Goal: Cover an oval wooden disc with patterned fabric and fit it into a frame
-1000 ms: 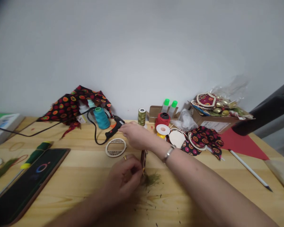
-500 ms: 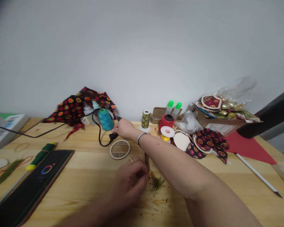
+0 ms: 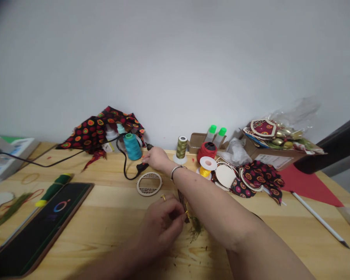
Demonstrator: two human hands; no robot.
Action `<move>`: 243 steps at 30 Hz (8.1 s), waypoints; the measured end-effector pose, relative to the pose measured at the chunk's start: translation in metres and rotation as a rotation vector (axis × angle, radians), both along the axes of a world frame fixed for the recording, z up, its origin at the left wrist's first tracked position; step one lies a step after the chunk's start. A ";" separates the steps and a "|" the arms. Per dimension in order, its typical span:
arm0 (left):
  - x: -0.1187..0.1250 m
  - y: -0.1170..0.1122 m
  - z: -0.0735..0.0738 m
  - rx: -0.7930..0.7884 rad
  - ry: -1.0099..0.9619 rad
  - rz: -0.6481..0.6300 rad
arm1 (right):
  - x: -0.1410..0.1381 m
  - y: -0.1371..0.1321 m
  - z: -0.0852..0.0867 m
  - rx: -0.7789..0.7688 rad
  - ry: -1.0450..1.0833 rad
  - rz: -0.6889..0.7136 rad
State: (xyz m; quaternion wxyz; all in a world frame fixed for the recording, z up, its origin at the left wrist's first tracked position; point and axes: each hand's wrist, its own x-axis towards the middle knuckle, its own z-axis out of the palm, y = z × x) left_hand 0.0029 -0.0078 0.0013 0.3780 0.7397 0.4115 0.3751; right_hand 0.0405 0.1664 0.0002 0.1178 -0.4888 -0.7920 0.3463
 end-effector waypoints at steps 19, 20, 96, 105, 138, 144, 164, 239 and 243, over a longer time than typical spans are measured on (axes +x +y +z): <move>-0.001 0.002 0.002 0.010 0.046 0.013 | 0.123 -0.119 0.033 0.111 0.322 -0.190; -0.001 0.002 0.003 0.010 0.051 0.012 | 0.126 -0.127 0.028 0.107 0.326 -0.210; -0.005 0.013 0.000 -0.077 0.035 0.005 | 0.125 -0.162 0.004 -0.273 0.939 -0.343; -0.004 0.012 0.003 -0.018 0.072 0.048 | 0.125 -0.163 0.008 -0.295 0.934 -0.362; -0.007 0.012 -0.014 0.669 0.023 -0.013 | 0.133 -0.162 -0.002 -0.419 0.895 -0.419; -0.007 0.013 -0.015 0.662 0.028 -0.020 | 0.133 -0.163 -0.002 -0.356 0.836 -0.427; -0.006 0.011 -0.005 0.490 0.040 0.078 | 0.138 -0.170 -0.003 1.029 0.160 0.067; -0.006 0.009 -0.006 0.390 0.018 0.063 | 0.122 -0.165 0.003 -0.276 0.866 -0.467; -0.007 0.008 -0.006 0.373 0.023 0.053 | 0.124 -0.165 0.002 -0.272 0.863 -0.478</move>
